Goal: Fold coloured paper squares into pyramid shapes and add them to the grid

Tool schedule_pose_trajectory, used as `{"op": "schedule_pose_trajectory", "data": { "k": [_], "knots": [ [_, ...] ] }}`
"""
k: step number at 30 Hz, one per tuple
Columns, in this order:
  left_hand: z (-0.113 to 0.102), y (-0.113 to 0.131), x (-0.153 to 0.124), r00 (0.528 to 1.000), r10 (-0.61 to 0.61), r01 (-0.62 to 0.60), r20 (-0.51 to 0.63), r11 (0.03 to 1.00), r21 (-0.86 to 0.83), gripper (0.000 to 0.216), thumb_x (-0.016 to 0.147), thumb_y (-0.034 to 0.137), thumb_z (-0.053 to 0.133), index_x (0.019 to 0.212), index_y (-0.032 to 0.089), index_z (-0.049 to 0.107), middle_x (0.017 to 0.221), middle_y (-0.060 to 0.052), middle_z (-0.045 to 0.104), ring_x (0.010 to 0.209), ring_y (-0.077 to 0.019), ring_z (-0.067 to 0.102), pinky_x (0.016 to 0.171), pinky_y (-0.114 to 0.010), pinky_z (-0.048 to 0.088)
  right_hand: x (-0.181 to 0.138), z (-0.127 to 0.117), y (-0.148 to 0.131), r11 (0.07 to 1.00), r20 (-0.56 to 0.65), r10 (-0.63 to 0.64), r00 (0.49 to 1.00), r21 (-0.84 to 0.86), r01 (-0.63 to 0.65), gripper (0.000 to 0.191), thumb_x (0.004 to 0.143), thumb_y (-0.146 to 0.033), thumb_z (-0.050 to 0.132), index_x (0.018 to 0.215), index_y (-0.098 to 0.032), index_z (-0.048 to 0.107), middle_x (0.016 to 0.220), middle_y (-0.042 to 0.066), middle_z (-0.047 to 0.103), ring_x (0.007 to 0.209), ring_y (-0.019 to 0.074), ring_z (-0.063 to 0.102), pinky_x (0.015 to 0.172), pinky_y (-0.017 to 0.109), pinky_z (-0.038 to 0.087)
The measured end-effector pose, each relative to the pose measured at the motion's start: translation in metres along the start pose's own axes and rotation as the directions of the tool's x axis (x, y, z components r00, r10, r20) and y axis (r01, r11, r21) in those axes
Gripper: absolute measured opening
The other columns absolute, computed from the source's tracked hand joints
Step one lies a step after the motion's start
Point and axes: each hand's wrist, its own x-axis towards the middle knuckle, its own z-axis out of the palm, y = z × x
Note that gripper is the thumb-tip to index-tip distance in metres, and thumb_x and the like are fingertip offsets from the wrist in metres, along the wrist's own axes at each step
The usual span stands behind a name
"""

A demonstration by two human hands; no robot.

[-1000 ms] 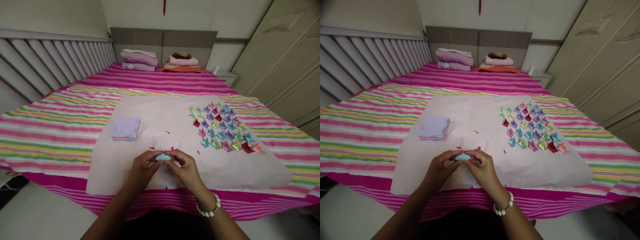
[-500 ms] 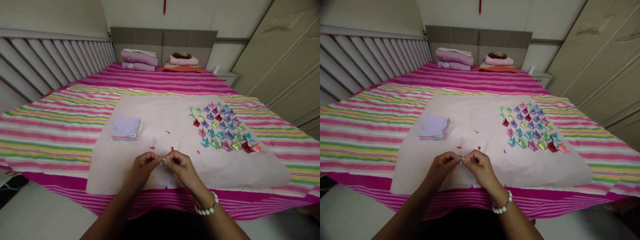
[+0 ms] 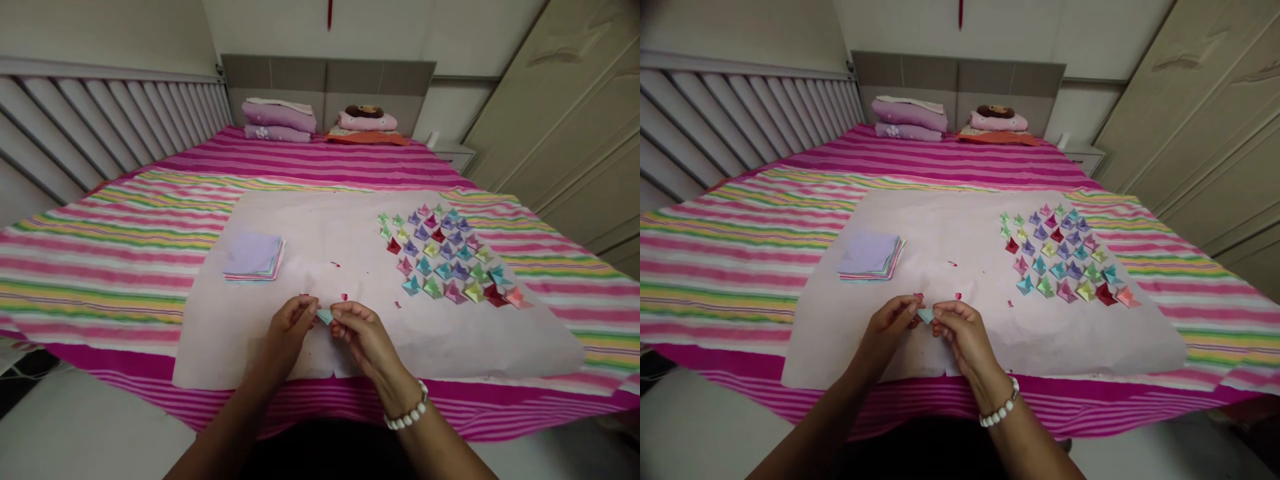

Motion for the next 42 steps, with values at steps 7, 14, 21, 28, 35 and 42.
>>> {"op": "schedule_pose_trajectory", "data": {
  "k": [7, 14, 21, 28, 35, 42],
  "knots": [
    [-0.009, -0.002, -0.001, 0.918, 0.378, -0.396, 0.120, 0.889, 0.231, 0.011, 0.080, 0.015, 0.061, 0.083, 0.021, 0.070, 0.101, -0.007, 0.062, 0.091, -0.0172, 0.062, 0.070, -0.026, 0.051, -0.001, -0.001, -0.003, 0.999, -0.002, 0.004, 1.000, 0.039, -0.004, 0.022, 0.054, -0.023, 0.086, 0.069, -0.014, 0.073, 0.057, 0.002, 0.067, 0.051, 0.0091, 0.056, 0.052, 0.021, 0.046],
    [-0.009, 0.000, 0.003, 0.915, 0.376, -0.401, 0.144, 0.881, 0.252, 0.009, 0.078, 0.016, 0.066, 0.083, 0.021, 0.071, 0.093, -0.005, 0.064, 0.089, -0.0166, 0.063, 0.066, -0.023, 0.051, -0.001, 0.000, -0.002, 1.000, 0.001, 0.007, 1.000, 0.008, -0.007, 0.024, 0.054, -0.027, 0.086, 0.068, -0.014, 0.072, 0.057, 0.002, 0.067, 0.050, 0.0093, 0.055, 0.051, 0.021, 0.045],
    [-0.011, 0.003, 0.005, 0.935, 0.311, -0.346, 0.170, 0.903, 0.254, 0.009, 0.079, 0.017, 0.065, 0.083, 0.021, 0.072, 0.083, -0.003, 0.068, 0.078, -0.0144, 0.063, 0.064, -0.023, 0.049, 0.000, -0.003, 0.003, 0.988, 0.056, -0.060, 0.997, -0.142, 0.067, 0.017, 0.066, -0.032, 0.079, 0.069, -0.017, 0.071, 0.058, 0.000, 0.064, 0.052, 0.0102, 0.054, 0.054, 0.024, 0.043],
    [-0.012, -0.001, 0.005, 0.941, 0.296, -0.326, 0.160, 0.922, 0.210, 0.007, 0.081, 0.020, 0.064, 0.082, 0.020, 0.071, 0.080, -0.002, 0.067, 0.070, -0.0135, 0.063, 0.062, -0.024, 0.050, -0.005, -0.002, -0.004, 0.608, 0.296, -0.537, 0.790, -0.514, 0.605, 0.009, 0.077, -0.022, 0.069, 0.084, -0.023, 0.074, 0.090, 0.004, 0.063, 0.069, 0.0138, 0.056, 0.063, 0.028, 0.045],
    [-0.007, -0.007, 0.009, 0.889, 0.403, -0.453, 0.217, 0.845, 0.285, 0.010, 0.083, 0.015, 0.062, 0.082, 0.020, 0.070, 0.083, -0.002, 0.071, 0.080, -0.0141, 0.064, 0.073, -0.024, 0.050, -0.002, 0.000, -0.005, 0.504, 0.367, -0.546, 0.753, -0.575, 0.645, 0.008, 0.078, -0.016, 0.060, 0.074, -0.020, 0.064, 0.081, 0.003, 0.060, 0.067, 0.0142, 0.055, 0.057, 0.026, 0.044],
    [0.000, -0.010, 0.018, 0.905, 0.387, -0.423, 0.178, 0.864, 0.273, 0.011, 0.083, 0.014, 0.060, 0.083, 0.020, 0.070, 0.085, -0.002, 0.072, 0.079, -0.0142, 0.065, 0.071, -0.023, 0.050, 0.010, -0.005, -0.003, 0.550, 0.298, -0.546, 0.783, -0.578, 0.603, 0.005, 0.075, -0.016, 0.059, 0.075, -0.020, 0.062, 0.076, 0.001, 0.059, 0.060, 0.0122, 0.051, 0.055, 0.025, 0.042]
  ]
}}
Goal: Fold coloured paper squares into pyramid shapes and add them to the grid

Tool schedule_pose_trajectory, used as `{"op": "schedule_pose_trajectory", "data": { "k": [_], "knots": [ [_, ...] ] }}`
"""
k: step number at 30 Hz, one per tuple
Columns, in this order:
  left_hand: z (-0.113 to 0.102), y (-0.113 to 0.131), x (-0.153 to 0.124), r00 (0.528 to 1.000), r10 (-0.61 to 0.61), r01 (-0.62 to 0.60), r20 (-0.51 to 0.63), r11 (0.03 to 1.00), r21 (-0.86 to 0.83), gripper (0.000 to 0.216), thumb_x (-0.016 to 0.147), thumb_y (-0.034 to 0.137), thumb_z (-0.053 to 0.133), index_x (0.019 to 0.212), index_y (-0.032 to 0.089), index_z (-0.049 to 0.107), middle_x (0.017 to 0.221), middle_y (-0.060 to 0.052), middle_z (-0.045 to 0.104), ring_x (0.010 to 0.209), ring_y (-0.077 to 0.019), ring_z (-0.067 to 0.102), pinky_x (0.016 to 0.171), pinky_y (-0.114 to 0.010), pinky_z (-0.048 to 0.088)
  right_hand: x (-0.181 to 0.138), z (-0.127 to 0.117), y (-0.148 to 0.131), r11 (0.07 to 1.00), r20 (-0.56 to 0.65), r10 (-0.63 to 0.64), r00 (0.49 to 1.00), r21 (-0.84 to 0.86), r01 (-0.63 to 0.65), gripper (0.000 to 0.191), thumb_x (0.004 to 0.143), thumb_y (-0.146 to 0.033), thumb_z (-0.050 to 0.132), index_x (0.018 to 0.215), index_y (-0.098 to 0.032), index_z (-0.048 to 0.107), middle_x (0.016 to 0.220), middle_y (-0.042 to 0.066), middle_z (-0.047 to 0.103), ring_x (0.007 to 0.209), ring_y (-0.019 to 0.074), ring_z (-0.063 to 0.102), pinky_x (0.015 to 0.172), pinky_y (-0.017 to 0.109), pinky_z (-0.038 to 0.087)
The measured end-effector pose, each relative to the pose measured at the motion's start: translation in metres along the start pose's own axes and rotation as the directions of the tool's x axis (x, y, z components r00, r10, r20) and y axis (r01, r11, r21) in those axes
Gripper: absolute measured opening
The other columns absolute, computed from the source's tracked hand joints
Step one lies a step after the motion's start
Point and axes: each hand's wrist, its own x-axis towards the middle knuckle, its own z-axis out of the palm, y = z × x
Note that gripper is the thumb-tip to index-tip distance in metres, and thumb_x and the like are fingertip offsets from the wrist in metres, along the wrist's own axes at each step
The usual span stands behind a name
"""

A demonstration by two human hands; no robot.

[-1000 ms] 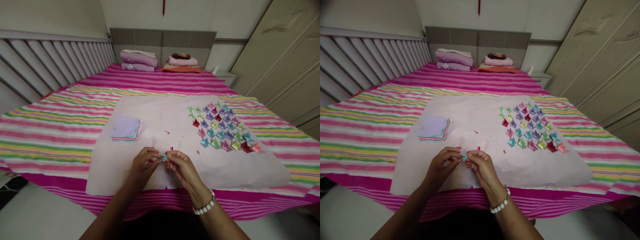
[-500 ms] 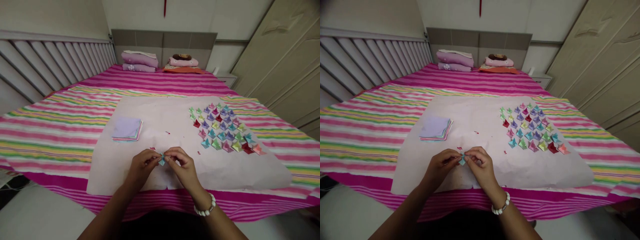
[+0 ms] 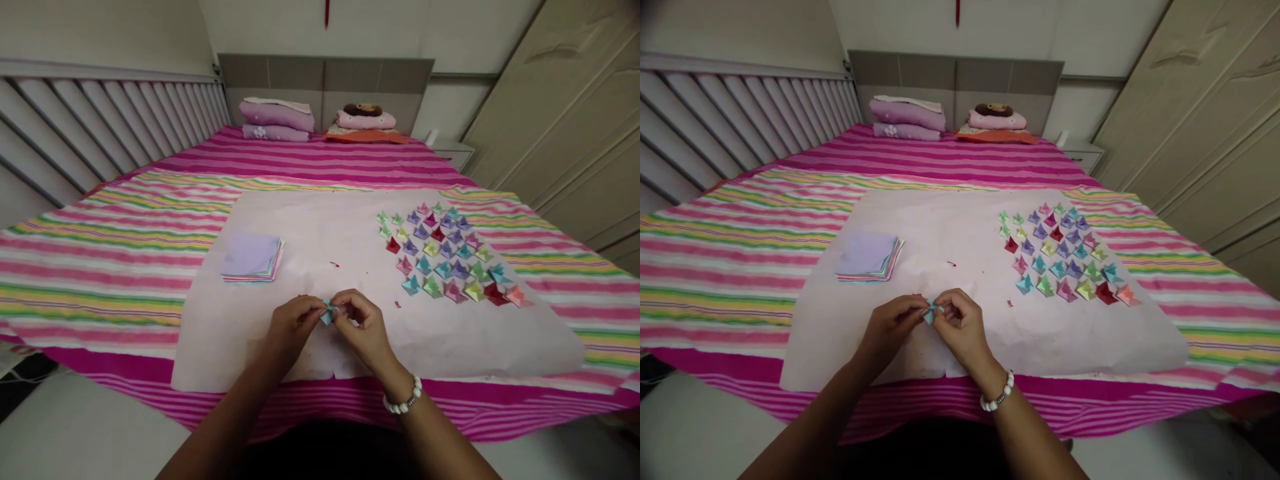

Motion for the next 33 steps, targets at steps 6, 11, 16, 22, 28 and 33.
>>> {"op": "schedule_pose_trajectory", "data": {
  "k": [6, 11, 16, 22, 28, 33],
  "knots": [
    [0.005, -0.002, 0.004, 1.000, -0.010, 0.009, 0.025, 0.999, 0.050, 0.013, 0.083, 0.014, 0.059, 0.083, 0.020, 0.070, 0.083, -0.001, 0.073, 0.079, -0.0144, 0.065, 0.073, -0.024, 0.049, 0.003, -0.001, 0.003, 0.994, -0.017, -0.076, 0.997, -0.074, 0.075, 0.008, 0.074, -0.014, 0.059, 0.068, -0.020, 0.062, 0.078, 0.003, 0.059, 0.061, 0.0127, 0.051, 0.052, 0.025, 0.040],
    [0.012, -0.015, 0.010, 0.997, -0.073, 0.073, 0.041, 0.997, -0.014, 0.013, 0.083, 0.019, 0.058, 0.083, 0.020, 0.071, 0.083, -0.002, 0.072, 0.078, -0.0151, 0.066, 0.073, -0.025, 0.050, 0.009, 0.000, 0.017, 0.996, -0.052, 0.050, 0.997, 0.077, -0.046, 0.004, 0.069, -0.017, 0.062, 0.066, -0.020, 0.062, 0.074, 0.001, 0.058, 0.059, 0.0120, 0.050, 0.052, 0.024, 0.039],
    [0.016, -0.025, 0.017, 0.972, -0.224, 0.233, 0.069, 0.951, -0.202, 0.012, 0.080, 0.026, 0.060, 0.079, 0.019, 0.069, 0.074, -0.001, 0.071, 0.071, -0.0149, 0.066, 0.065, -0.023, 0.053, 0.014, 0.001, 0.037, 0.952, -0.041, 0.194, 0.980, 0.250, -0.178, 0.004, 0.067, -0.021, 0.065, 0.067, -0.020, 0.061, 0.075, 0.000, 0.059, 0.059, 0.0114, 0.052, 0.053, 0.024, 0.043],
    [0.020, -0.032, 0.021, 0.965, -0.258, 0.264, 0.053, 0.943, -0.203, 0.011, 0.080, 0.026, 0.059, 0.082, 0.019, 0.067, 0.073, 0.000, 0.072, 0.070, -0.0157, 0.069, 0.062, -0.024, 0.054, 0.017, 0.000, 0.045, 0.964, -0.020, 0.189, 0.982, 0.194, -0.182, 0.007, 0.070, -0.024, 0.065, 0.074, -0.020, 0.063, 0.075, 0.001, 0.062, 0.060, 0.0125, 0.054, 0.055, 0.025, 0.045],
    [0.024, -0.040, 0.022, 0.999, -0.040, 0.042, -0.026, 0.993, 0.112, 0.013, 0.082, 0.018, 0.057, 0.089, 0.020, 0.068, 0.100, -0.006, 0.071, 0.093, -0.0181, 0.066, 0.081, -0.031, 0.052, 0.019, -0.001, 0.052, 0.997, -0.039, 0.074, 0.997, -0.006, -0.074, 0.006, 0.074, -0.021, 0.061, 0.075, -0.020, 0.067, 0.076, 0.002, 0.063, 0.062, 0.0141, 0.056, 0.056, 0.026, 0.045],
    [0.027, -0.044, 0.024, 0.999, -0.031, 0.026, 0.016, 0.969, 0.246, 0.014, 0.086, 0.016, 0.050, 0.088, 0.020, 0.063, 0.094, -0.005, 0.067, 0.092, -0.0181, 0.061, 0.084, -0.032, 0.048, 0.021, -0.001, 0.062, 0.996, -0.015, 0.003, 1.000, -0.084, -0.004, 0.012, 0.081, -0.020, 0.059, 0.078, -0.021, 0.070, 0.084, 0.005, 0.066, 0.078, 0.0181, 0.061, 0.068, 0.030, 0.047]
  ]
}}
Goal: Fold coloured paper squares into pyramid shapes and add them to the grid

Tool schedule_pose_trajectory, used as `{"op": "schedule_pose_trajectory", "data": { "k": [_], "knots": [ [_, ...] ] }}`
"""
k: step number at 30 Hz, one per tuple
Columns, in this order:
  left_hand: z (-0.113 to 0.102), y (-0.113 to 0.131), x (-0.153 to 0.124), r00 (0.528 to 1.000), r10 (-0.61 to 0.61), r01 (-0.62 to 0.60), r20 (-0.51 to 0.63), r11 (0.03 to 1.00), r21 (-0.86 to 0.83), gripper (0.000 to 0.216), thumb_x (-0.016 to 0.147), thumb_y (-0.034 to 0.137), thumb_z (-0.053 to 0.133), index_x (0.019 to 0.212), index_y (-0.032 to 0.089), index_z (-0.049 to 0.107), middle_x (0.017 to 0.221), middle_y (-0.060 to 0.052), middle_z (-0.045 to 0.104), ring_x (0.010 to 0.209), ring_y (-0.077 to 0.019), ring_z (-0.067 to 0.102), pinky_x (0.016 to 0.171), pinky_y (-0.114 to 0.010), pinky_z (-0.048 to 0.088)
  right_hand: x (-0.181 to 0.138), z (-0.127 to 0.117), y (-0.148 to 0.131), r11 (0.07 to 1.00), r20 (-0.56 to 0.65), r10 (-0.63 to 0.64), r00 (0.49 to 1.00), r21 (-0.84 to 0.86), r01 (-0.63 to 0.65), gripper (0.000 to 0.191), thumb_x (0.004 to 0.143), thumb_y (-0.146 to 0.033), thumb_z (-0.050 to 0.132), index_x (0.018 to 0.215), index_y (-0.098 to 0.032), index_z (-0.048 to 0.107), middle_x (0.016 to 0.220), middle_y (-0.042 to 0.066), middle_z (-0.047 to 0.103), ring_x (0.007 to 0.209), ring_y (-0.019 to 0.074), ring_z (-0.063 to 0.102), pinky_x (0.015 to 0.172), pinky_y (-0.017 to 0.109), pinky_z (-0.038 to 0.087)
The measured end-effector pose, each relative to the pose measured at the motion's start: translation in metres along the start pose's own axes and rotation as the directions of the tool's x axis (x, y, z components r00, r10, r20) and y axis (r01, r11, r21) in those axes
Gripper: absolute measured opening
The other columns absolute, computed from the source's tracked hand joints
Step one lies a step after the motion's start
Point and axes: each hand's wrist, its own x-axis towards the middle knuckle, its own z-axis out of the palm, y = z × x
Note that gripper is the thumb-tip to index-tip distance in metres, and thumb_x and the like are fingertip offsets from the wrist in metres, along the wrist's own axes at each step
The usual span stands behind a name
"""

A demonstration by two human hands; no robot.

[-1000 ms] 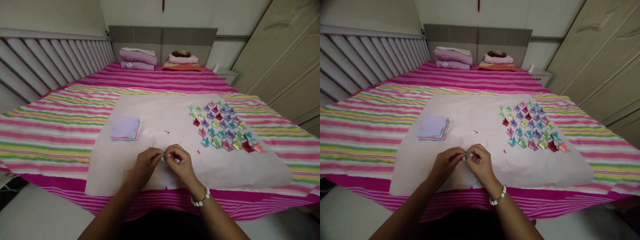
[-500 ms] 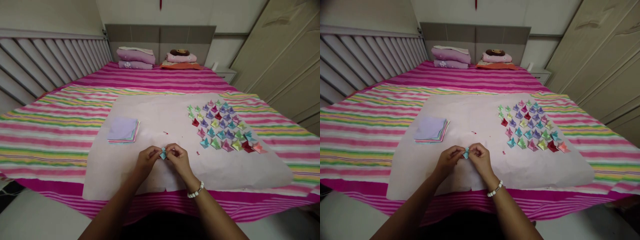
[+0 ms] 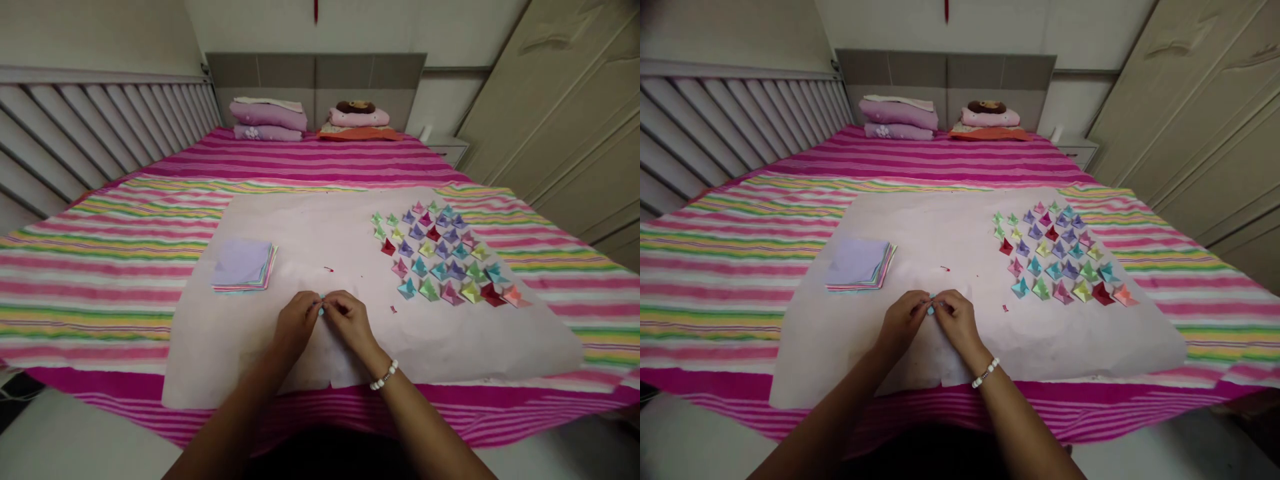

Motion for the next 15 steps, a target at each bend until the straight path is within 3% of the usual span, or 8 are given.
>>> {"op": "schedule_pose_trajectory", "data": {
  "k": [6, 11, 15],
  "knots": [
    [0.011, -0.017, 0.002, 0.997, -0.079, 0.079, 0.015, 0.997, -0.012, 0.013, 0.085, 0.013, 0.044, 0.083, 0.019, 0.055, 0.079, -0.002, 0.060, 0.073, -0.0169, 0.060, 0.070, -0.031, 0.048, 0.005, 0.002, 0.016, 0.999, -0.067, 0.036, 0.997, -0.021, -0.038, 0.010, 0.078, -0.023, 0.061, 0.072, -0.021, 0.069, 0.082, 0.004, 0.062, 0.073, 0.0172, 0.058, 0.064, 0.030, 0.046],
    [0.016, -0.027, 0.005, 0.988, -0.156, 0.155, -0.002, 0.986, -0.054, 0.008, 0.086, 0.017, 0.043, 0.085, 0.019, 0.051, 0.081, -0.002, 0.060, 0.070, -0.0149, 0.064, 0.067, -0.028, 0.049, 0.005, 0.002, 0.025, 0.998, -0.084, 0.063, 0.994, -0.023, -0.065, 0.011, 0.078, -0.024, 0.060, 0.070, -0.020, 0.066, 0.073, 0.001, 0.060, 0.065, 0.0153, 0.055, 0.059, 0.027, 0.044],
    [0.020, -0.026, 0.005, 0.979, -0.204, 0.203, -0.007, 0.978, -0.046, 0.004, 0.084, 0.024, 0.050, 0.085, 0.020, 0.051, 0.076, 0.001, 0.059, 0.065, -0.0140, 0.062, 0.062, -0.026, 0.048, 0.004, 0.004, 0.025, 0.997, -0.076, 0.071, 0.995, -0.023, -0.072, 0.010, 0.077, -0.023, 0.059, 0.071, -0.020, 0.066, 0.073, 0.001, 0.060, 0.063, 0.0147, 0.055, 0.058, 0.027, 0.044]
  ]
}}
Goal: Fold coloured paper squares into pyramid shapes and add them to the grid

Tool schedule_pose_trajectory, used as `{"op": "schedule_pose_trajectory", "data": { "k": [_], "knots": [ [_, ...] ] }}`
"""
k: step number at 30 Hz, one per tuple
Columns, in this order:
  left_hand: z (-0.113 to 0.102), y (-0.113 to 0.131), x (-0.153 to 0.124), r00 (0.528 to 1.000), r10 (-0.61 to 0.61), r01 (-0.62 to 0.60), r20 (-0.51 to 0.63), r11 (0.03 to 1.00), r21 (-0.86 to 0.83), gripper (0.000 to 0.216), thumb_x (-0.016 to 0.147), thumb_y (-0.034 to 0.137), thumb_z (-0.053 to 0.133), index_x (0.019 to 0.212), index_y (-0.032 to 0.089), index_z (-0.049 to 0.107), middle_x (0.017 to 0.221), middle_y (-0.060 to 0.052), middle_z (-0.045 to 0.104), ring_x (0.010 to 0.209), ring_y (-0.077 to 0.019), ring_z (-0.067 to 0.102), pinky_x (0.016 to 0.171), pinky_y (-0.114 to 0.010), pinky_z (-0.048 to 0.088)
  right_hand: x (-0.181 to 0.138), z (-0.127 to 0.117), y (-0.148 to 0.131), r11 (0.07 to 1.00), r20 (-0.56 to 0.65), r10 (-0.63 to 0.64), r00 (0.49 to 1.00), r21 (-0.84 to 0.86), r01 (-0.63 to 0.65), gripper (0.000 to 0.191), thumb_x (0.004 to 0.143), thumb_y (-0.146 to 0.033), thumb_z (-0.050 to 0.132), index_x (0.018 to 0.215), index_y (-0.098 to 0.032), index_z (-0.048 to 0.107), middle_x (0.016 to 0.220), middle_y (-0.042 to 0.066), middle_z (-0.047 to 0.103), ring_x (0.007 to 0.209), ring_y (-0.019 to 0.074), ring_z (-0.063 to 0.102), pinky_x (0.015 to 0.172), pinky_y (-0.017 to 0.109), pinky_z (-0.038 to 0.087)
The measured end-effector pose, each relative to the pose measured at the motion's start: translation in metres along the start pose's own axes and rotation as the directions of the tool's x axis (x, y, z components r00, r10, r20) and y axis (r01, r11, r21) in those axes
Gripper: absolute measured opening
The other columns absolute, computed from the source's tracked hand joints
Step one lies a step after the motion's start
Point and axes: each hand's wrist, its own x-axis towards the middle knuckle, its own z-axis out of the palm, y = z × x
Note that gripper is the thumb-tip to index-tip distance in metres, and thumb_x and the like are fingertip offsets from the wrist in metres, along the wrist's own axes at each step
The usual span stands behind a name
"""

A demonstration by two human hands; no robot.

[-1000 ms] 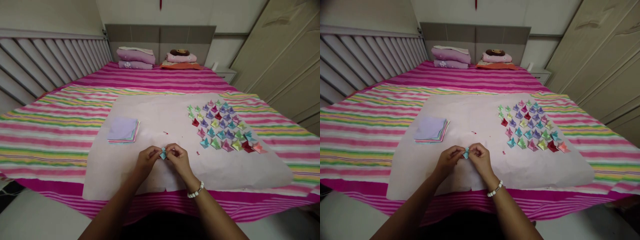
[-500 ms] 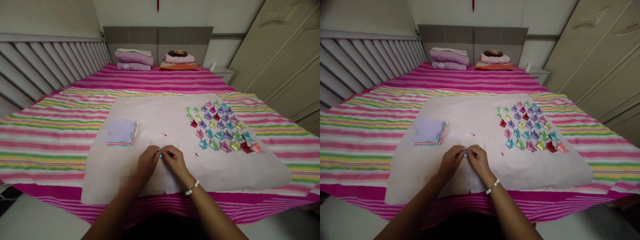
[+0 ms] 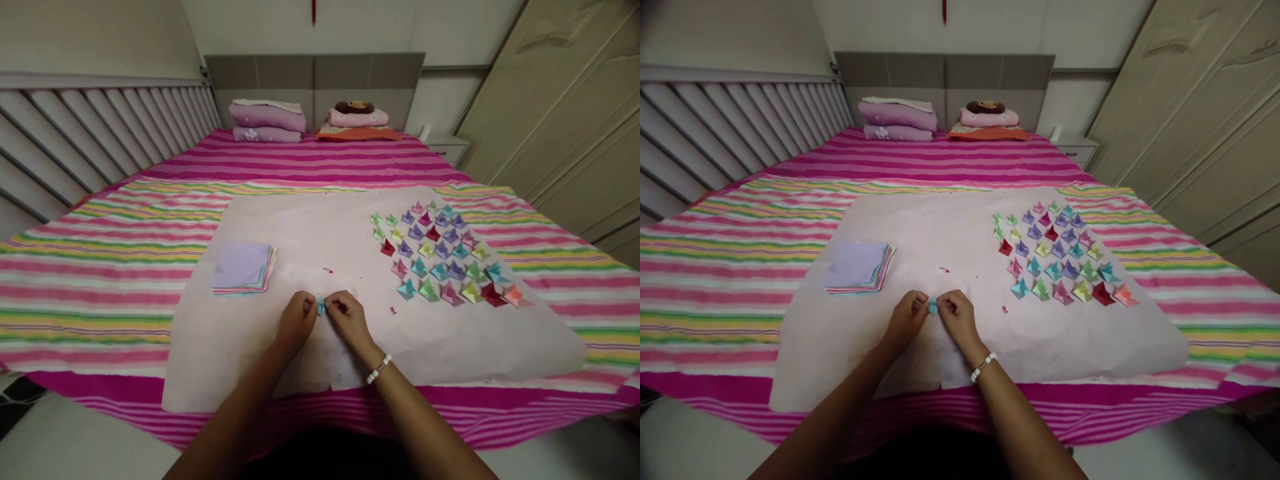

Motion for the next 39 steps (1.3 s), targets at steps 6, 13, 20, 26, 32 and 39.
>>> {"op": "schedule_pose_trajectory", "data": {
  "k": [6, 13, 20, 26, 32, 39],
  "knots": [
    [0.006, 0.002, -0.001, 0.999, -0.026, 0.028, -0.048, 0.998, 0.058, 0.004, 0.081, 0.022, 0.053, 0.084, 0.020, 0.054, 0.076, 0.001, 0.058, 0.065, -0.0144, 0.057, 0.063, -0.028, 0.044, -0.001, 0.004, -0.003, 1.000, -0.006, 0.001, 1.000, -0.009, -0.001, 0.009, 0.076, -0.023, 0.060, 0.070, -0.020, 0.065, 0.072, 0.001, 0.059, 0.061, 0.0143, 0.053, 0.057, 0.027, 0.044],
    [0.002, 0.002, 0.000, 0.995, -0.023, 0.028, -0.095, 0.998, 0.050, 0.002, 0.077, 0.018, 0.054, 0.079, 0.019, 0.052, 0.068, 0.003, 0.053, 0.057, -0.0123, 0.054, 0.056, -0.025, 0.044, -0.003, 0.005, -0.006, 1.000, -0.032, 0.027, 0.999, 0.001, -0.027, 0.008, 0.074, -0.020, 0.056, 0.067, -0.019, 0.060, 0.069, 0.000, 0.055, 0.059, 0.0135, 0.050, 0.055, 0.025, 0.042],
    [-0.005, 0.006, -0.001, 0.996, 0.087, -0.086, -0.019, 0.994, 0.071, 0.019, 0.073, 0.007, 0.050, 0.083, 0.019, 0.062, 0.092, -0.003, 0.056, 0.075, -0.0134, 0.058, 0.064, -0.024, 0.049, -0.005, 0.006, -0.002, 0.999, -0.055, 0.044, 0.997, 0.032, -0.043, 0.007, 0.071, -0.018, 0.053, 0.071, -0.020, 0.060, 0.067, -0.002, 0.054, 0.057, 0.0130, 0.049, 0.053, 0.024, 0.042],
    [-0.004, 0.005, -0.001, 0.995, 0.088, -0.095, 0.048, 0.984, 0.152, 0.024, 0.073, 0.007, 0.051, 0.084, 0.020, 0.067, 0.108, -0.005, 0.054, 0.072, -0.0123, 0.059, 0.067, -0.027, 0.050, -0.003, 0.006, -0.001, 0.998, -0.051, 0.006, 0.999, 0.055, -0.003, 0.011, 0.071, -0.018, 0.054, 0.071, -0.020, 0.064, 0.072, 0.001, 0.057, 0.061, 0.0145, 0.051, 0.055, 0.026, 0.043],
    [-0.004, 0.006, 0.002, 0.995, 0.079, -0.088, 0.054, 0.975, 0.205, 0.026, 0.071, 0.007, 0.050, 0.087, 0.019, 0.066, 0.103, -0.006, 0.055, 0.082, -0.0156, 0.060, 0.072, -0.027, 0.050, -0.003, 0.005, 0.000, 0.996, -0.027, -0.045, 0.999, 0.080, 0.048, 0.017, 0.073, -0.016, 0.050, 0.071, -0.021, 0.066, 0.081, 0.004, 0.061, 0.075, 0.0183, 0.058, 0.067, 0.031, 0.047],
    [-0.003, 0.008, 0.002, 0.997, 0.072, -0.079, 0.042, 0.971, 0.224, 0.026, 0.070, 0.005, 0.049, 0.086, 0.019, 0.065, 0.095, -0.005, 0.057, 0.080, -0.0166, 0.059, 0.069, -0.027, 0.050, -0.004, 0.003, -0.001, 0.996, -0.013, -0.059, 0.998, 0.069, 0.060, 0.019, 0.075, -0.012, 0.048, 0.072, -0.021, 0.065, 0.083, 0.005, 0.060, 0.081, 0.0196, 0.059, 0.074, 0.034, 0.047]
  ]
}}
